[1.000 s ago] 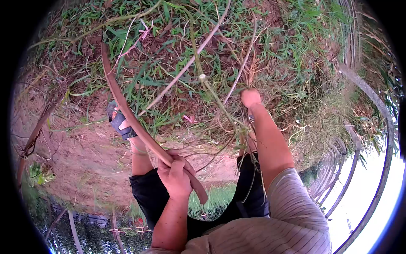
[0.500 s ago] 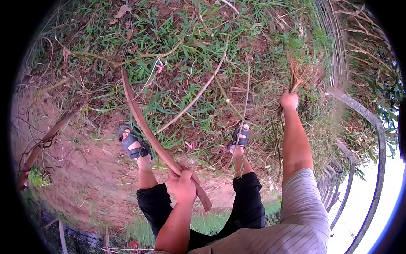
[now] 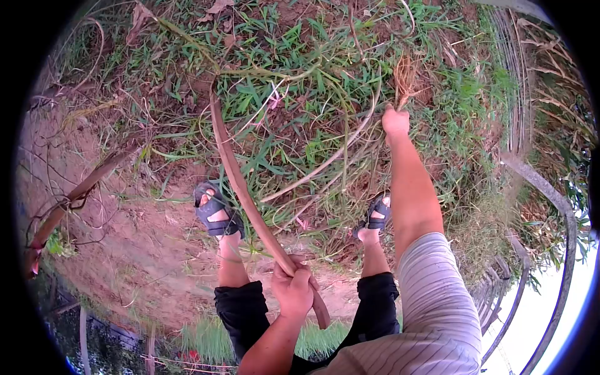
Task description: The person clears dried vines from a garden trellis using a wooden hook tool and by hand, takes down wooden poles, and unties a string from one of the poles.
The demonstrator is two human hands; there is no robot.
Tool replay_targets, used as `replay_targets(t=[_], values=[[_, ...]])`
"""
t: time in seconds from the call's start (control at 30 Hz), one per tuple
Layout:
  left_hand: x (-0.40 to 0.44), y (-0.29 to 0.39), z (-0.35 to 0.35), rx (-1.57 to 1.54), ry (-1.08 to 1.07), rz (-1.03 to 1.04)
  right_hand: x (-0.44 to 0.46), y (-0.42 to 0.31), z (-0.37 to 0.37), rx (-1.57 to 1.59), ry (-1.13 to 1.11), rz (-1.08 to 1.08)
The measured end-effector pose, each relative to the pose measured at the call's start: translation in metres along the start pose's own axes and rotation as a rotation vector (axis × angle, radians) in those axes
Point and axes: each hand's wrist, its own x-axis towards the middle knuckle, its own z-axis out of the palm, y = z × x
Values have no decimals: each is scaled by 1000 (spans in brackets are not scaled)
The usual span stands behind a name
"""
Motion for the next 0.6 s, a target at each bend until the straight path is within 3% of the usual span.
replay_targets(t=[0.07, 0.2, 0.27, 0.33, 0.4, 0.47, 0.53, 0.57, 0.6], values=[[-1, 2, -2, -20, -5, -6, -9, -10, -5, -208, 116, 33], [-4, 11, 4, -39, -11, -11, -26, -15, -58, -95, -85, 172], [-7, 13, 5, -38, -5, 1, -71, -33, -86, -89, -48, 206], [-6, 9, 5, -132, -9, -30, -105, -32, -97, 189, 69, 133], [-5, 11, 8, -129, -31, -18, -118, -22, -91, 303, 96, -83], [-5, 12, 6, -111, -45, -7, -122, -44, -74, 265, -54, -106], [-1, 12, 3, -127, -58, -3, -75, -52, -44, -134, -45, -107], [2, 15, 2, -129, -53, 6, -57, -59, -24, -222, 49, -166], [3, 17, 1, -100, -33, 1, -59, -81, -13, -211, 8, -91]])
